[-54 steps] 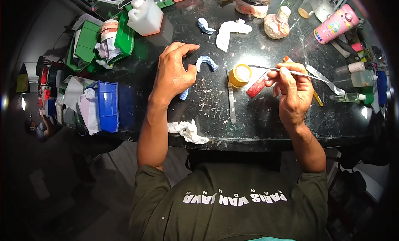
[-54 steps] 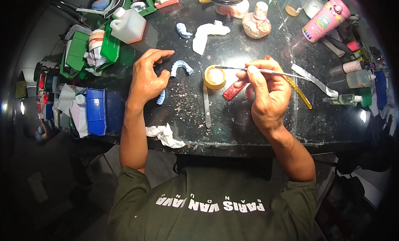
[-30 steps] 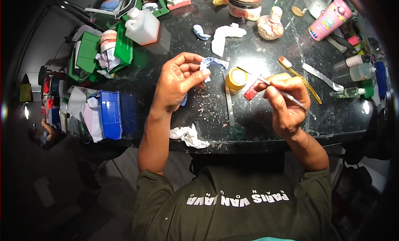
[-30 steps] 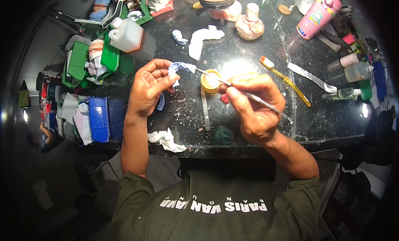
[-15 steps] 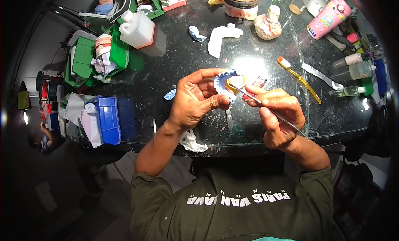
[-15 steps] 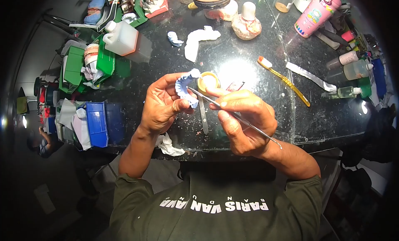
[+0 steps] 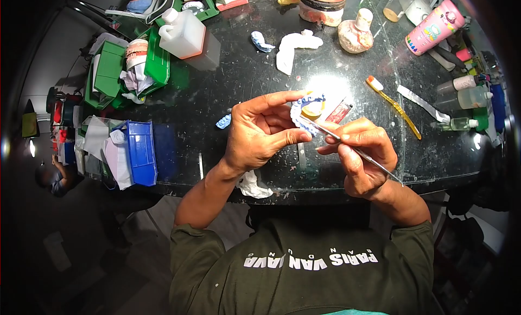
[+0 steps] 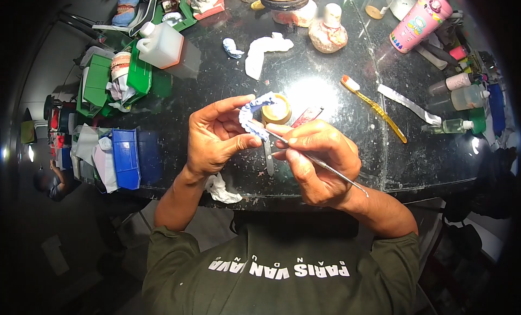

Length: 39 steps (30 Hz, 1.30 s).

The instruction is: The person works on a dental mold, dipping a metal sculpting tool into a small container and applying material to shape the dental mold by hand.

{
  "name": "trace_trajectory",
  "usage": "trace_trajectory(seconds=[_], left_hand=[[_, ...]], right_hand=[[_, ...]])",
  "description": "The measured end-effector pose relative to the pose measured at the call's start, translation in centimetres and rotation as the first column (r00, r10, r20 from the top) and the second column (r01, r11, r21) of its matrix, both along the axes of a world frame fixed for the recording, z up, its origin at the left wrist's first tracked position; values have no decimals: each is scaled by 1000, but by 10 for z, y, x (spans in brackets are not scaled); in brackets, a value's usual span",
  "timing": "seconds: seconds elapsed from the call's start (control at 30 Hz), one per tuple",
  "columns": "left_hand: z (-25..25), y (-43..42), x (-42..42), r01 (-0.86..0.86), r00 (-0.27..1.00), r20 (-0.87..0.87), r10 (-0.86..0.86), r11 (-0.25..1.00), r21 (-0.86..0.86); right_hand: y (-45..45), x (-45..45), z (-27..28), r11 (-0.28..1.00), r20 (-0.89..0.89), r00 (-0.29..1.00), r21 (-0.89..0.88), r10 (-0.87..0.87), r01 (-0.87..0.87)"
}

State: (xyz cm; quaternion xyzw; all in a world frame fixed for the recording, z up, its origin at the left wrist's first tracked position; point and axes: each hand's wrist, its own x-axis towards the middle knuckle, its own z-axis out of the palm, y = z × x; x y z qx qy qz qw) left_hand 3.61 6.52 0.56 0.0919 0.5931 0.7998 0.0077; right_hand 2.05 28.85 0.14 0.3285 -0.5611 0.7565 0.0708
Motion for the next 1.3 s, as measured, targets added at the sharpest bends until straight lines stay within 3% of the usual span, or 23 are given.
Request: trace_trajectory(seconds=[0.43,0.63,0.73,1.3], left_hand=[[4,3,1,-63,996,-66,56,992,-107],[2,6,2,-144,976,-193,103,966,-213],[1,6,3,-152,969,-225,98,960,-235],[4,10,2,-142,984,-123,130,985,-93]], right_hand=[[3,0,0,997,-21,999,62,-41,42],[2,1,2,1000,44,999,-12,-26,26],[7,-4,2,998,-46,999,62,-4,7],[6,-8,2,984,-209,977,164,-38,74]])
